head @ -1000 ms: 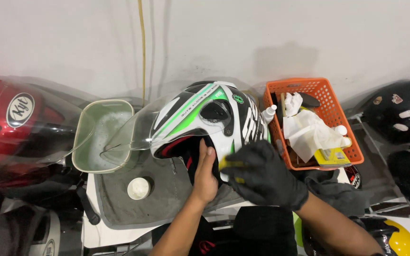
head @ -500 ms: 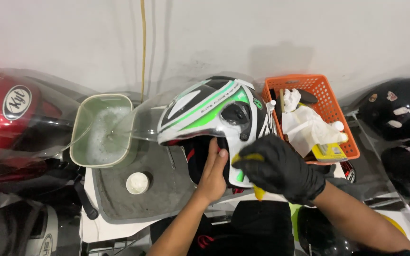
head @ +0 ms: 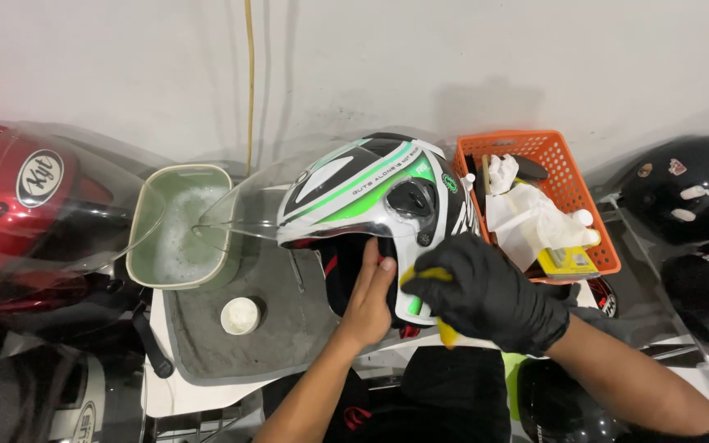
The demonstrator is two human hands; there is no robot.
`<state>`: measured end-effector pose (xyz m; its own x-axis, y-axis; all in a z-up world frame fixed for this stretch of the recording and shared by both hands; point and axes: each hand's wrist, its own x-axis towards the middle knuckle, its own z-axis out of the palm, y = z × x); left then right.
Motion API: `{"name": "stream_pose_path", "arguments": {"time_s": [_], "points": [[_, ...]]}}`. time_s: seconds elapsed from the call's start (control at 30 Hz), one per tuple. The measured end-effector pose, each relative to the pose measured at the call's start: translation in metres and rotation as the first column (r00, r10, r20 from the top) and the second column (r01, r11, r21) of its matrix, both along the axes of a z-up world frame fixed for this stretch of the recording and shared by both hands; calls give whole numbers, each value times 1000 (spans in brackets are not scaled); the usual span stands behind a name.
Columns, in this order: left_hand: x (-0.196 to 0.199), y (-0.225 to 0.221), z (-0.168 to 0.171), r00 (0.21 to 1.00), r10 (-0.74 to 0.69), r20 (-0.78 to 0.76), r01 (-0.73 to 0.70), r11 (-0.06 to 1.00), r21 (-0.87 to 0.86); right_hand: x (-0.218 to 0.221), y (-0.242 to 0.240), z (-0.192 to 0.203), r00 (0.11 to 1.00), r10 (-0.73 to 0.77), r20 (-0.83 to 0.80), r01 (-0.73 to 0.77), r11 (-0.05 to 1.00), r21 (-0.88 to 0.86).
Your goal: The person cleans a white, black, and green motorcycle helmet using a yellow cloth and a white substance from a small container. They wipe the exterior shell, the visor, and the interior padding, rotating the helmet to access different areas.
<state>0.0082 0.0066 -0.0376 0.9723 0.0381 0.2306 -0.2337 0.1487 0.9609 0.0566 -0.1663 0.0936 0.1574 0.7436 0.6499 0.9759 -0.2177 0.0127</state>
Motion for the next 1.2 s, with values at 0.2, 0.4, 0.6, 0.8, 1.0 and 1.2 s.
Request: {"name": "stream_pose_path", "arguments": {"time_s": [0.2, 0.4, 0.6, 0.8, 1.0, 1.2], "points": [[-1, 6, 41, 999, -42, -32, 42, 999, 3, -7, 1, -17, 996, 90, 4, -90, 996, -26], [1, 5, 54, 997, -46, -61, 46, 999, -13, -31, 11, -7, 991, -63, -114, 66, 997, 26], [7, 3, 48, 997, -78, 8, 78, 997, -1, -19, 2, 5, 927, -206, -314, 206, 978, -33], [8, 3, 45, 995, -97, 22, 97, 995, -14, 6, -20, -22, 941, -282, -185, 297, 953, 56], [13, 9, 28, 993, -118, 8, 118, 993, 0, -1, -16, -16, 983, -133, -125, 136, 990, 22], [14, 11, 11, 989, -142, -38, 143, 990, 23, 24, -13, -16, 989, -120, -85, 121, 992, 14]]}}
